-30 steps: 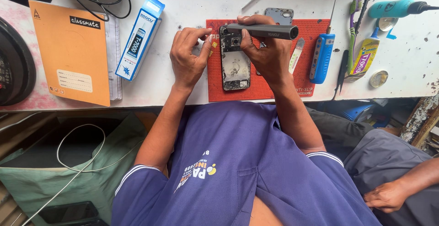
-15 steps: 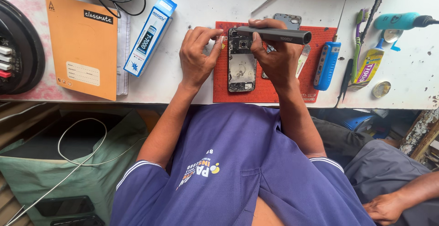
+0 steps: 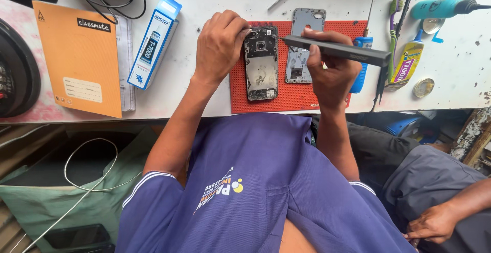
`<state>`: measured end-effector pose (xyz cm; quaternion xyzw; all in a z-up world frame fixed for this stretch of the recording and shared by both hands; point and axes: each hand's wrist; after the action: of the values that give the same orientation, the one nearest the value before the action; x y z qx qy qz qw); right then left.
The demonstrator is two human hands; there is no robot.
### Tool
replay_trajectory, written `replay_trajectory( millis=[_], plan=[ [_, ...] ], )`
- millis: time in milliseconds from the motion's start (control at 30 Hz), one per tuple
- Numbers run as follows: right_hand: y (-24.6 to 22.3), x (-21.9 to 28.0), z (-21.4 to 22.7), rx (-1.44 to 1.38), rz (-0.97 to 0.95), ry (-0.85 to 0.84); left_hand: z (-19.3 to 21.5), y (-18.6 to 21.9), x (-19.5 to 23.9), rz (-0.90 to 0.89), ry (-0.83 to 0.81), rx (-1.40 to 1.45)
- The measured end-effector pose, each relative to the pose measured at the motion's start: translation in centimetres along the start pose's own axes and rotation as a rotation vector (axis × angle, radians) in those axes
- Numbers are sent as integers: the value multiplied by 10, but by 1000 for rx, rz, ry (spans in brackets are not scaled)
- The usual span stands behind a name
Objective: The person removes the back cover of a smartphone and uses a heat gun to apply heat to the internal components. They then connect a charger to a feature phone and place it on the table.
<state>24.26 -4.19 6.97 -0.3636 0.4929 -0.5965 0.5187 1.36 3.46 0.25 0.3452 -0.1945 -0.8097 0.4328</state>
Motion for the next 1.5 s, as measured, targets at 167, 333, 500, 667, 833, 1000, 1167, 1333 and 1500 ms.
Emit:
replay_trajectory(
  millis=[167,333,500,667,833,1000,1167,1333,1500],
  plan=[
    [5,9,11,-34,-5,57,2,1,-6,-84,-57,-82],
    [8,16,18,-5,-12,84,3,-3,-11,-109,-101,-83],
    [12,31,19,-4,-7,61,4,2,-8,-51,-21,-84],
    [11,55,22,25,-49,23,10,20,15,121,73,117],
    [6,84,28,103,-45,-75,20,45,55,130,130,157],
    [7,97,21,151,-4,-200,35,48,77,261,215,111],
    [10,96,7,133,50,-301,49,43,92,285,306,70],
    [7,89,4,183,125,-349,54,47,109,302,358,18],
    [5,88,3,249,162,-336,56,47,121,352,417,4]
  ],
)
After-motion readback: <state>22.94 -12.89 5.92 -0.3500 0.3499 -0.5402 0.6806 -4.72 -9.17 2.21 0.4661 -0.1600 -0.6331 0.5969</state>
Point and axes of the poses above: each hand's wrist, its own x-axis away from the middle knuckle, its own z-axis out of the back of the hand, y = z × x, and after that the axes turned 5 degrees about -z, right-handed
